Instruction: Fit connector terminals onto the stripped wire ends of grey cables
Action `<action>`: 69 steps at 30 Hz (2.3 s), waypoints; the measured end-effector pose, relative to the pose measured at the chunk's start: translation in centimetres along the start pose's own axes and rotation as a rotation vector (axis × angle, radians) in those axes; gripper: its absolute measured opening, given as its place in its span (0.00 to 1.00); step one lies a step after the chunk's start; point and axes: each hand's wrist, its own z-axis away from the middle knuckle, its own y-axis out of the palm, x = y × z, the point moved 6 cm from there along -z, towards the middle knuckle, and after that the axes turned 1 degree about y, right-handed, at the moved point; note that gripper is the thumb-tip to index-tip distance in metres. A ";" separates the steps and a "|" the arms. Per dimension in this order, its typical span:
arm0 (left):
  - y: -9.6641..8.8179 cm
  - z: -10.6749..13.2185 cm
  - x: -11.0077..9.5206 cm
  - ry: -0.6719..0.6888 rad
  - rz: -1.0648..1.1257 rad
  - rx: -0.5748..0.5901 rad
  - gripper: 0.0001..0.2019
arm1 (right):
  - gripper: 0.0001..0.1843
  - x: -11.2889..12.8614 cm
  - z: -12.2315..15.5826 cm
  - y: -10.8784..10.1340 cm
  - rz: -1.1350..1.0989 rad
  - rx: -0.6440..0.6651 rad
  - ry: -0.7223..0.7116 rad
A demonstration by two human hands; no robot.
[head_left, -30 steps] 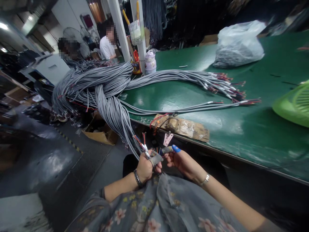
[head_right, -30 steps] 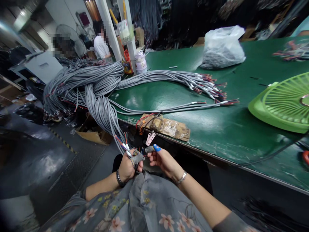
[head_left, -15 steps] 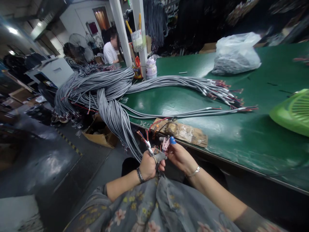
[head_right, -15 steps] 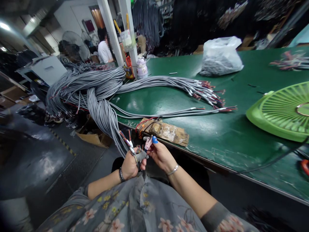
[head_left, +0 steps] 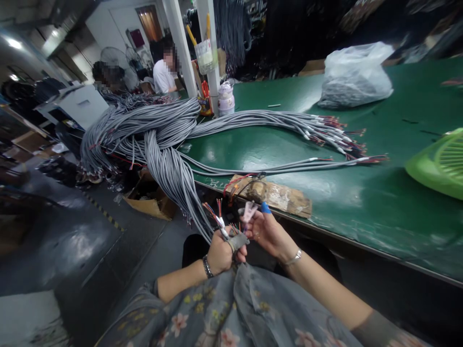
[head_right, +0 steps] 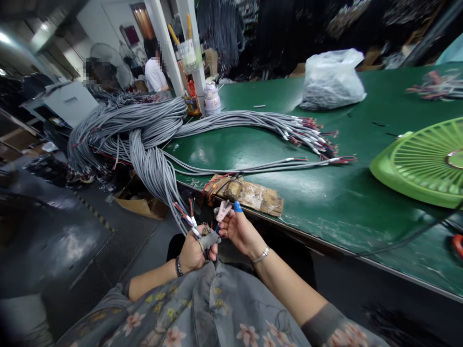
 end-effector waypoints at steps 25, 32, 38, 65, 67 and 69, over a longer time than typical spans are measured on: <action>0.0 -0.6 -0.1 0.032 -0.028 -0.103 0.19 | 0.22 0.7 0.1 -0.5 0.122 -0.092 -0.119; -1.4 0.2 0.8 0.088 -0.120 -0.062 0.18 | 0.26 -0.4 1.2 -0.7 0.363 0.028 0.080; -0.5 0.5 0.3 0.013 -0.286 0.109 0.18 | 0.21 -0.6 2.0 1.1 0.584 0.144 0.001; -0.5 -0.1 1.9 -0.177 0.056 0.224 0.19 | 0.16 -2.8 2.6 1.7 0.230 0.311 0.028; -0.6 -0.1 2.0 -0.174 0.047 0.192 0.18 | 0.16 -2.9 2.1 1.5 0.244 0.265 0.040; -0.8 -0.1 1.7 -0.140 0.037 0.118 0.18 | 0.16 -2.3 1.8 0.8 0.258 0.147 -0.012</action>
